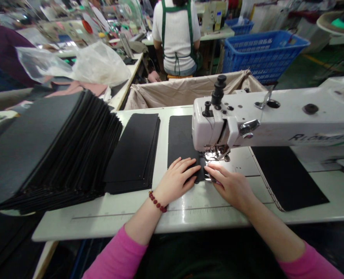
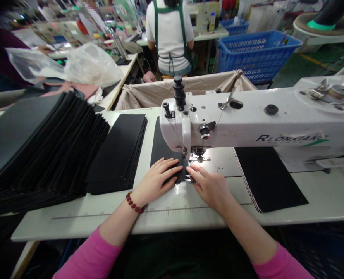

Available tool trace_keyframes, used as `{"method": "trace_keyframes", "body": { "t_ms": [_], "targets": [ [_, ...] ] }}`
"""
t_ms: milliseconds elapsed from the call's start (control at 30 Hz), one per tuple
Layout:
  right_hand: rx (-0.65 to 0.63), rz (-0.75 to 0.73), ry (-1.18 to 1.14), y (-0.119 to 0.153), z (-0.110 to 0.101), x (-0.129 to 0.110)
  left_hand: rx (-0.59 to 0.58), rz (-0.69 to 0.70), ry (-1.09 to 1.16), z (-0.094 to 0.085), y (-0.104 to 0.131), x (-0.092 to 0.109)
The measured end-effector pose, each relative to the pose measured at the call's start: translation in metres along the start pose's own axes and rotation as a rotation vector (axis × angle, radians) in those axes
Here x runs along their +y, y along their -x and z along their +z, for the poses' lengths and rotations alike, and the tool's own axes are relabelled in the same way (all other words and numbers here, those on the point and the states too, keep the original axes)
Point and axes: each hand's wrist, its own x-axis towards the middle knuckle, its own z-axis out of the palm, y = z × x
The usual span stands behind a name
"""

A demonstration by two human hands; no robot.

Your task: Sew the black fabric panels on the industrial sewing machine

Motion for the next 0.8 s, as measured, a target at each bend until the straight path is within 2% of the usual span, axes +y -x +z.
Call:
{"method": "trace_keyframes", "body": {
  "t_ms": [467,800],
  "targets": [
    [-0.012,0.011,-0.010,0.0003,0.0001,0.0007,0.022,-0.051,-0.020,0.0032,-0.0030,-0.0019],
    [-0.004,0.005,-0.045,-0.0001,0.0008,0.0028,-0.011,-0.098,-0.062,0.0082,-0.0063,-0.0040]
  ]
}}
